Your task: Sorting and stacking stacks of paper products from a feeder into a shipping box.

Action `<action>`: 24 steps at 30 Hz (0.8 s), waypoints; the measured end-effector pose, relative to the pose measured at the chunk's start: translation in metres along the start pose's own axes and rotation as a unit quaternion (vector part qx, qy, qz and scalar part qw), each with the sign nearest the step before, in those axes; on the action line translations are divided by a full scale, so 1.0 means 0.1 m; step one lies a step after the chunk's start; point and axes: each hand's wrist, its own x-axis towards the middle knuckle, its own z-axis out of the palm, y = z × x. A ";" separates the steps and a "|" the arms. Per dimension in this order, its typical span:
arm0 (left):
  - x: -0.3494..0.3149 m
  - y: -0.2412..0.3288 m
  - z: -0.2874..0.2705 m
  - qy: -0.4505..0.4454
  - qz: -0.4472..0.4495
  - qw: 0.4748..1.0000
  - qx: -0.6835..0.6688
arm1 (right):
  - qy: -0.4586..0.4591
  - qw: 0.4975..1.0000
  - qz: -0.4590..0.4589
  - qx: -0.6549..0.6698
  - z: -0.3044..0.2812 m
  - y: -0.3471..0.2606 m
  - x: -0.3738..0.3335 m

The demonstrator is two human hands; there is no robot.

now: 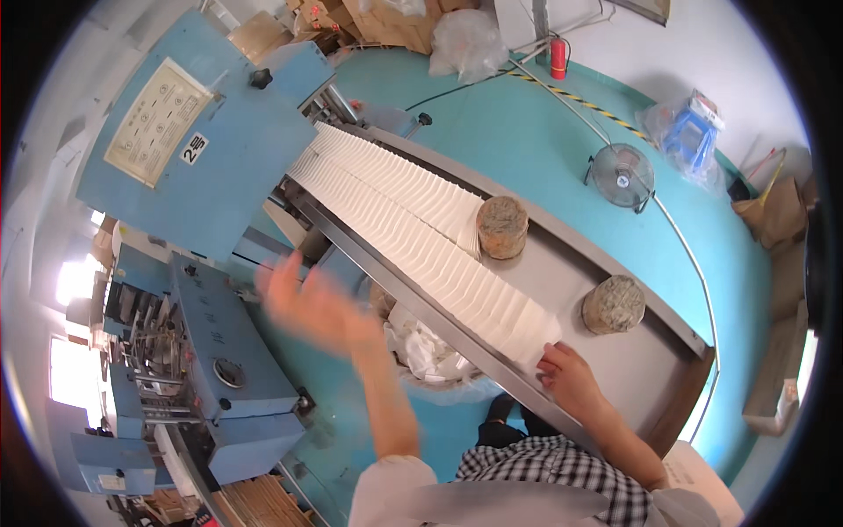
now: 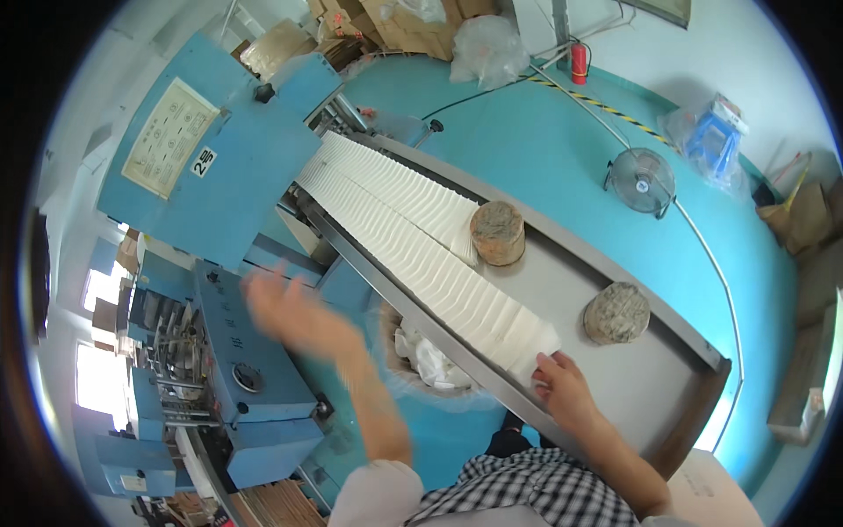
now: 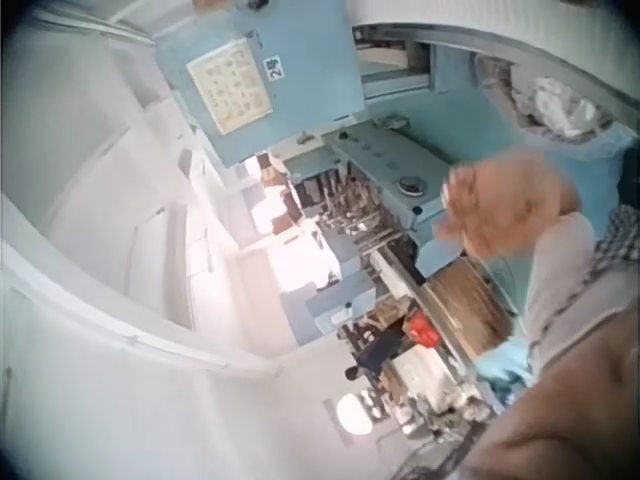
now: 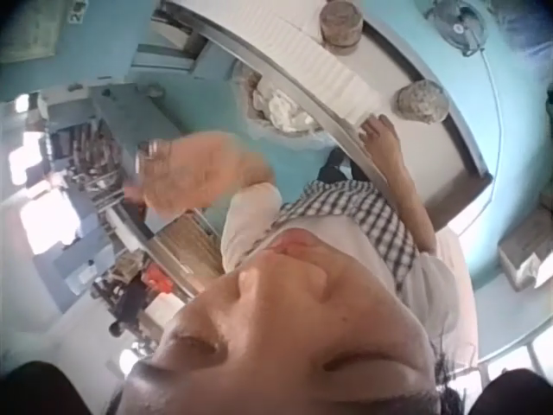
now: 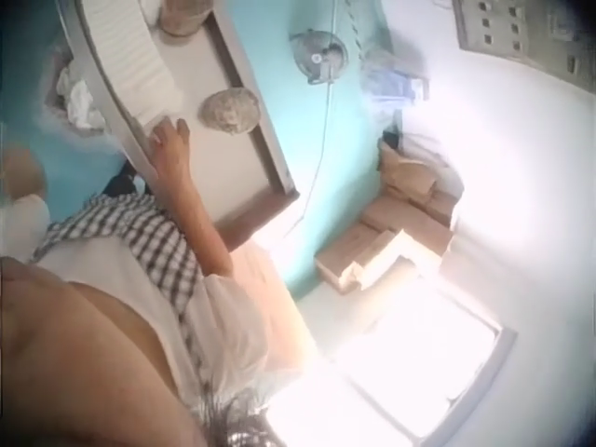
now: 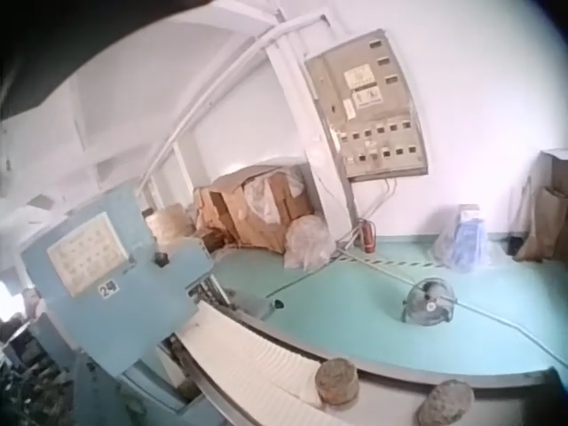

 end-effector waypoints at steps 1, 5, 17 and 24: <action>-0.10 -0.11 0.24 -0.175 -0.236 0.956 -0.003 | -0.020 1.000 0.013 0.006 0.12 -0.07 -0.06; -0.82 -1.68 0.85 -0.260 -0.383 0.878 0.121 | 0.017 0.958 -0.079 -0.274 0.38 0.06 -0.12; -0.71 -2.08 1.12 -0.355 -0.391 0.834 0.158 | 0.014 0.913 -0.223 -0.341 0.30 0.45 0.04; -0.83 -1.93 1.20 -0.309 -0.357 0.866 0.166 | 0.032 0.875 -0.280 -0.395 0.29 0.45 0.04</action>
